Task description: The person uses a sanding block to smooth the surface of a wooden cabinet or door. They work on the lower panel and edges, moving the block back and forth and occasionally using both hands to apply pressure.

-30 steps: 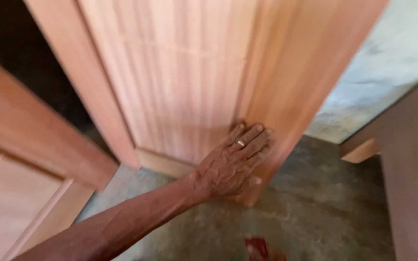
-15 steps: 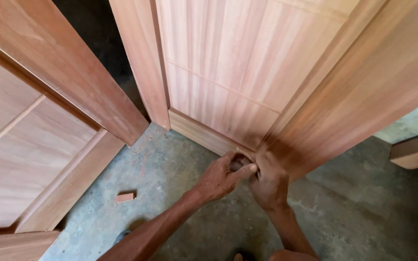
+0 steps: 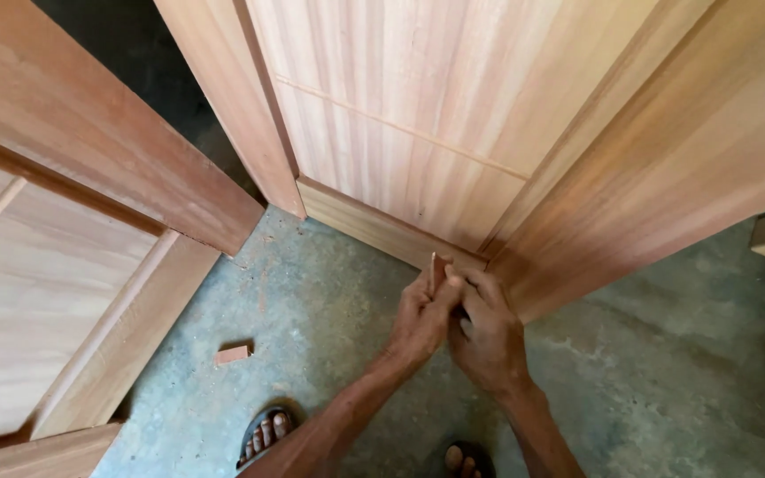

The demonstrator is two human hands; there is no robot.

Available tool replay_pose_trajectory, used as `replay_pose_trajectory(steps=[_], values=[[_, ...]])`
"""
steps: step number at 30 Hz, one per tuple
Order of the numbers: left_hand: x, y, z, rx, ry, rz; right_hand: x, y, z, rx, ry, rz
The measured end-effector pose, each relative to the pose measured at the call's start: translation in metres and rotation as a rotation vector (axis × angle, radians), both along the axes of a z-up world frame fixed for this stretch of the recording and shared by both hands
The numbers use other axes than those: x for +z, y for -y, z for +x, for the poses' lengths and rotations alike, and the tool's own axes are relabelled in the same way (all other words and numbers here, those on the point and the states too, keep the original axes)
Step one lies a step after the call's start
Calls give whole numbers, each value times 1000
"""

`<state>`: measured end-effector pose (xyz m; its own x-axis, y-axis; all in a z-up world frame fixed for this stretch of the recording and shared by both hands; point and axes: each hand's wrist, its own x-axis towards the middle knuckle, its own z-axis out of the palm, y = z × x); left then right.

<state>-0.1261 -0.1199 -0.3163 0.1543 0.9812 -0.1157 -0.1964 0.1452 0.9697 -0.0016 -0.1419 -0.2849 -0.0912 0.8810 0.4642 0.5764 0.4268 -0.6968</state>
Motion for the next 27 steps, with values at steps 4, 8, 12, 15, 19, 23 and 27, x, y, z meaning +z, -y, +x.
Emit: replay_pose_trajectory(steps=[4, 8, 12, 15, 19, 23, 27], values=[[12, -16, -8, 249, -3, -35, -40, 33, 26, -65, -99, -209], [48, -52, -49, 394, -38, -33, -112, 76, 52, -327, -151, -765], [76, -89, -74, 546, 51, -18, -228, 160, 53, -315, -135, -1049], [97, -113, -72, 479, 157, 47, -272, 192, 40, -252, -129, -966], [89, -135, -57, 479, 248, -79, -293, 185, 29, -329, -102, -816], [83, -128, -39, 446, 230, -151, -264, 152, 32, -241, 29, -1116], [71, -127, -32, 408, 191, -108, -269, 153, 29, -260, 142, -861]])
